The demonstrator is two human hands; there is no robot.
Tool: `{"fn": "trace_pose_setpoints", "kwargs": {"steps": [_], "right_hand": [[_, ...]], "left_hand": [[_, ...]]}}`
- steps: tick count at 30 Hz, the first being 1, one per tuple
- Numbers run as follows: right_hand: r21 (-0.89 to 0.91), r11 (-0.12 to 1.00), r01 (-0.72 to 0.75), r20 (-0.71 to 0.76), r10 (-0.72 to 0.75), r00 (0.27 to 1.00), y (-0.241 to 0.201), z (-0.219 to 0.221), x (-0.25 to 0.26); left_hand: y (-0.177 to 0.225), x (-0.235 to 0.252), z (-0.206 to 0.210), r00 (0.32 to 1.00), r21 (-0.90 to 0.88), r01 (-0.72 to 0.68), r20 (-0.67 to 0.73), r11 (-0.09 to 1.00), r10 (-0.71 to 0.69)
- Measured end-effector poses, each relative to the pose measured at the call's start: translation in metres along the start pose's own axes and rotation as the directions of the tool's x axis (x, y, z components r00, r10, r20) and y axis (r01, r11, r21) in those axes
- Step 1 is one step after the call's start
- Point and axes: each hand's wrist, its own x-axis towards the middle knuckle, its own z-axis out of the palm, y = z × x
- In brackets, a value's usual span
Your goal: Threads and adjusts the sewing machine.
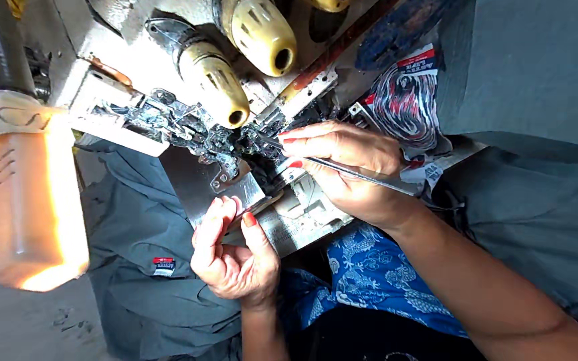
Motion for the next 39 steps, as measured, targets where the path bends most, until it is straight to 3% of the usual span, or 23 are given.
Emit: {"fn": "trace_pose_setpoints", "kwargs": {"steps": [39], "right_hand": [[-0.088,0.995,0.039,0.038,-0.036,0.999,-0.0041,0.0048,0.0011]], "left_hand": [[-0.0029,-0.0012,-0.0012,1.0,-0.014,-0.011,0.001,1.0,0.011]]}}
